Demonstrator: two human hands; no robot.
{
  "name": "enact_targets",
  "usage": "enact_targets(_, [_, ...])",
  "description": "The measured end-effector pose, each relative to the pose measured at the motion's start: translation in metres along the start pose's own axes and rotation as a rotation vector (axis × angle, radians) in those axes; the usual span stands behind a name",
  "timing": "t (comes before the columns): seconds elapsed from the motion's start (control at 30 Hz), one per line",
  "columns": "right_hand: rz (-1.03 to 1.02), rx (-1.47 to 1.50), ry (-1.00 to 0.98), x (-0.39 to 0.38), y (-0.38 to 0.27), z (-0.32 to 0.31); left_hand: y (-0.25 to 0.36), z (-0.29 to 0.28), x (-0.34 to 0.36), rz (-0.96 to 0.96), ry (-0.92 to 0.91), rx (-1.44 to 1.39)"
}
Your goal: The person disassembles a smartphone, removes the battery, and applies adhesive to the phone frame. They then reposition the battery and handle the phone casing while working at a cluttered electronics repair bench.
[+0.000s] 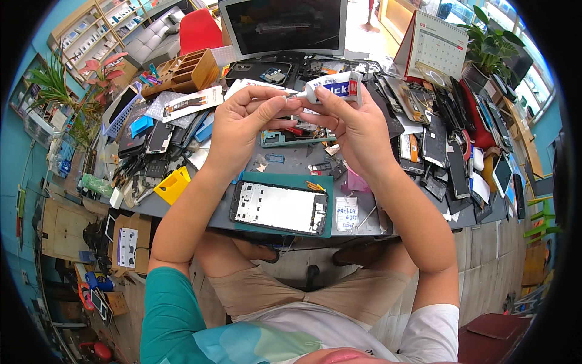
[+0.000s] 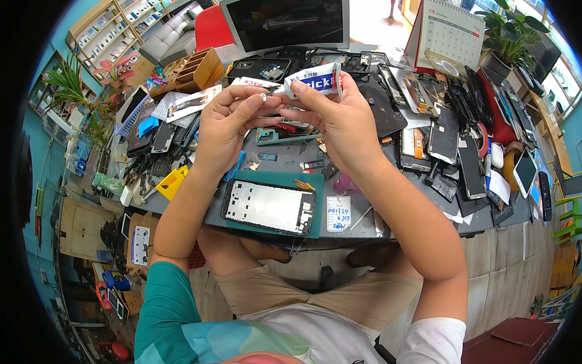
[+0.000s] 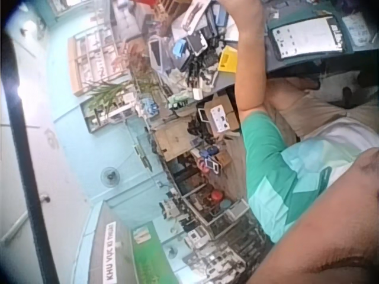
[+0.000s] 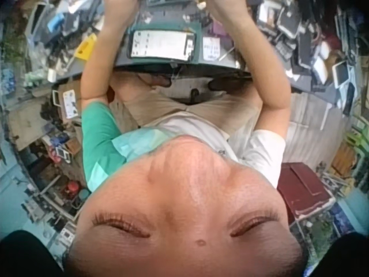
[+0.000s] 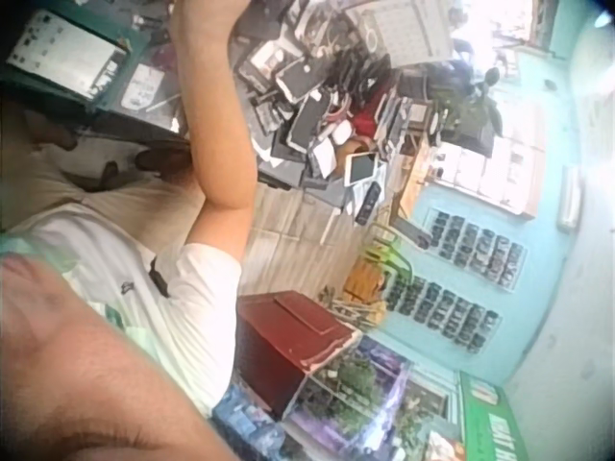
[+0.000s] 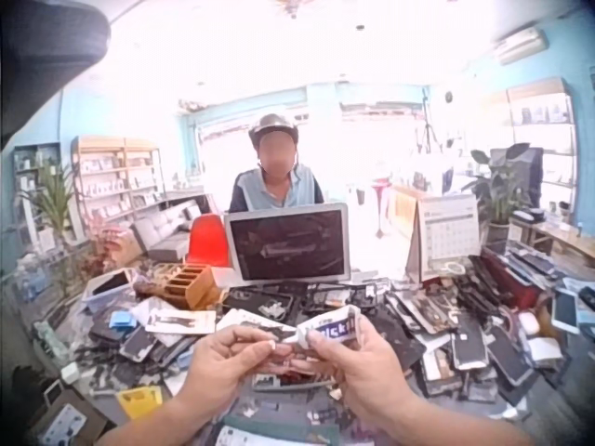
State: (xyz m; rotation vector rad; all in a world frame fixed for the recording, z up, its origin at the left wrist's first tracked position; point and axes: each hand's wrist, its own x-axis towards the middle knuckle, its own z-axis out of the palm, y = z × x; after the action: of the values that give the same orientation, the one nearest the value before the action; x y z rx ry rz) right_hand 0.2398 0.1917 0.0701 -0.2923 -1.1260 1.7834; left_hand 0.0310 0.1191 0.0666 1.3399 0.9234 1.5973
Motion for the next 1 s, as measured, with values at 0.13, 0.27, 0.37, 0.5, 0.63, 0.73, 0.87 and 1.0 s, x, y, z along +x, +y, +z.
enact_targets(0.13, [0.008,0.0,0.005,-0.0013,-0.0018,0.0018,0.0003,0.0,-0.0005,-0.007,0.003,-0.002])
enact_targets(0.27, [-0.004,-0.002,0.004,0.0012,0.0005,0.0001,0.0006,-0.0002,0.0002,0.006,-0.003,-0.008])
enact_targets(0.37, [-0.009,-0.006,0.006,0.0008,0.0002,-0.0001,0.0004,0.0004,0.0005,0.008,-0.007,-0.011])
enact_targets(0.5, [-0.004,-0.008,0.001,0.0013,-0.0002,-0.0004,0.0015,0.0007,0.0008,0.0,0.002,0.002])
enact_targets(0.63, [-0.004,-0.005,0.007,0.0012,-0.0007,0.001,0.0005,-0.0012,0.001,0.003,-0.007,0.003])
enact_targets(0.73, [-0.009,-0.011,0.013,0.0007,-0.0002,0.0006,-0.0011,-0.0005,0.0012,0.0,-0.005,0.002])
enact_targets(0.87, [-0.017,-0.029,0.02,0.0018,0.001,0.0006,-0.0008,-0.0013,0.0007,-0.019,0.021,0.008])
enact_targets(1.0, [-0.037,-0.057,0.036,-0.0009,-0.0025,0.0048,0.0,0.0007,0.001,-0.012,0.022,0.019])
